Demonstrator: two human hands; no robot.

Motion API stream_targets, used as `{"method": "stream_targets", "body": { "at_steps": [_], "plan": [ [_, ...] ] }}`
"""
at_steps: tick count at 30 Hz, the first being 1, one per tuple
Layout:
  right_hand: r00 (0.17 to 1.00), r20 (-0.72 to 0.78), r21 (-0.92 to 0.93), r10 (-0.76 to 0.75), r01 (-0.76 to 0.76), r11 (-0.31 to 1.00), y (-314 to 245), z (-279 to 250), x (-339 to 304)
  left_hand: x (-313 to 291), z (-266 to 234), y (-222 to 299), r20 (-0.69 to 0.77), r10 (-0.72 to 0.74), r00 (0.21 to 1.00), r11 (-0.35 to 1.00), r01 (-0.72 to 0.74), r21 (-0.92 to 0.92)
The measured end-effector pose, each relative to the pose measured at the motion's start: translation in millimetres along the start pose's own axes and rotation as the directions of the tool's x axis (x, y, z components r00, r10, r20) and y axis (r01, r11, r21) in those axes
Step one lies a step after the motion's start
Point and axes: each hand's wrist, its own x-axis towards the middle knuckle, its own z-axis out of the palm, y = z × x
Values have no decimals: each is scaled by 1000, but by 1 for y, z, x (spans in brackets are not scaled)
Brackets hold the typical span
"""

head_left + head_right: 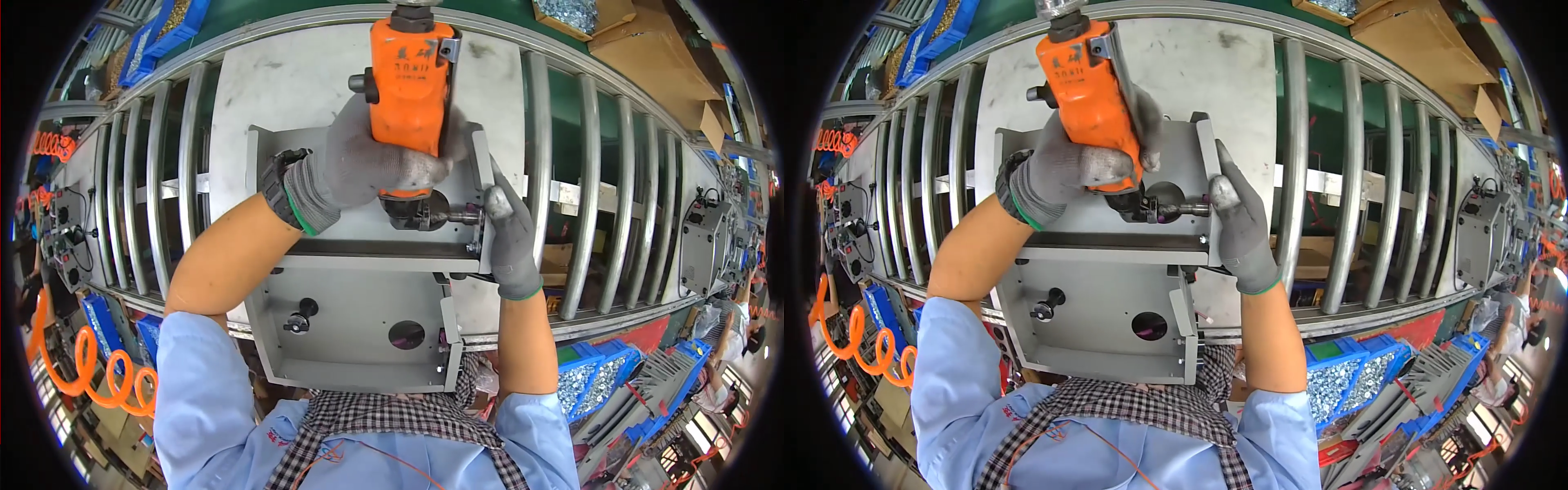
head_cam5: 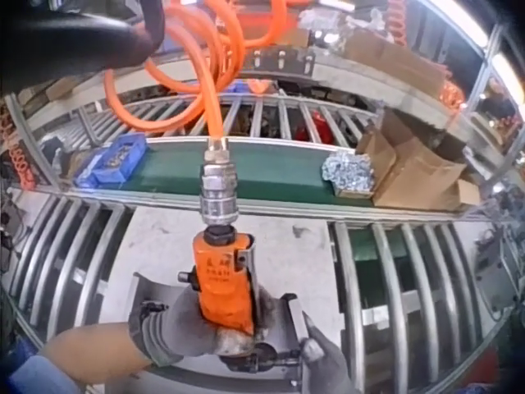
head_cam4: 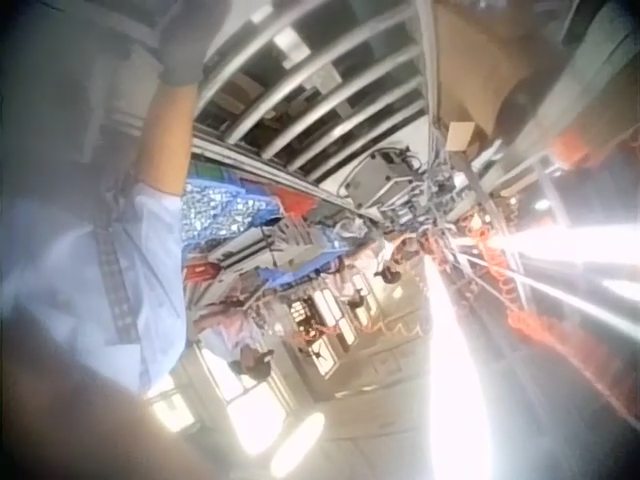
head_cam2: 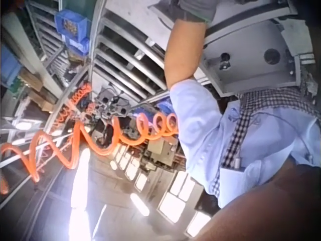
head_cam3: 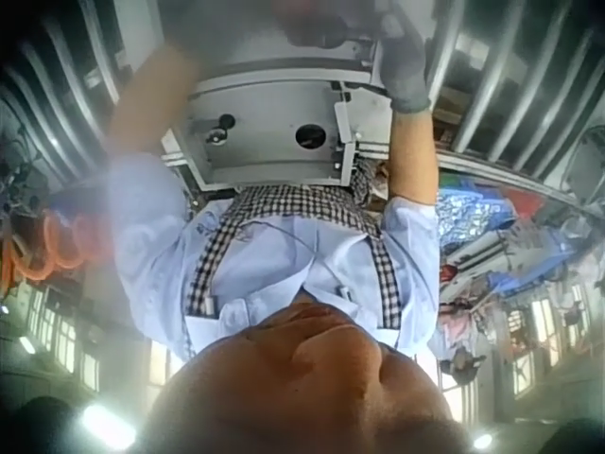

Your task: The person assembles the internal wiring and chassis components of an electronic welding machine by hand, securing the wiring harness, internal modules, and circuit board to the welder chassis with fasteners using a pneumatic screwdriver and a manual screwdriver.

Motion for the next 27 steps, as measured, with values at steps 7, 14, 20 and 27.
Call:
{"method": "stream_targets", "body": {
  "at_steps": [7,14,20,27],
  "plan": [
    [997,-2,72,-83,83,994,0,7,-2,-4,-3,-5,48,13,999,992,-7,-126],
    [994,25,-75,-110,111,991,10,-2,-4,-14,9,8,-68,-136,988,986,128,-107],
    [998,-60,148,-3,12,989,-4,12,-8,-27,20,3,-36,-110,993,976,115,184],
    [993,53,2,-108,108,994,13,-1,-5,-20,9,8,-114,-419,901,839,336,-429]
  ]
}}
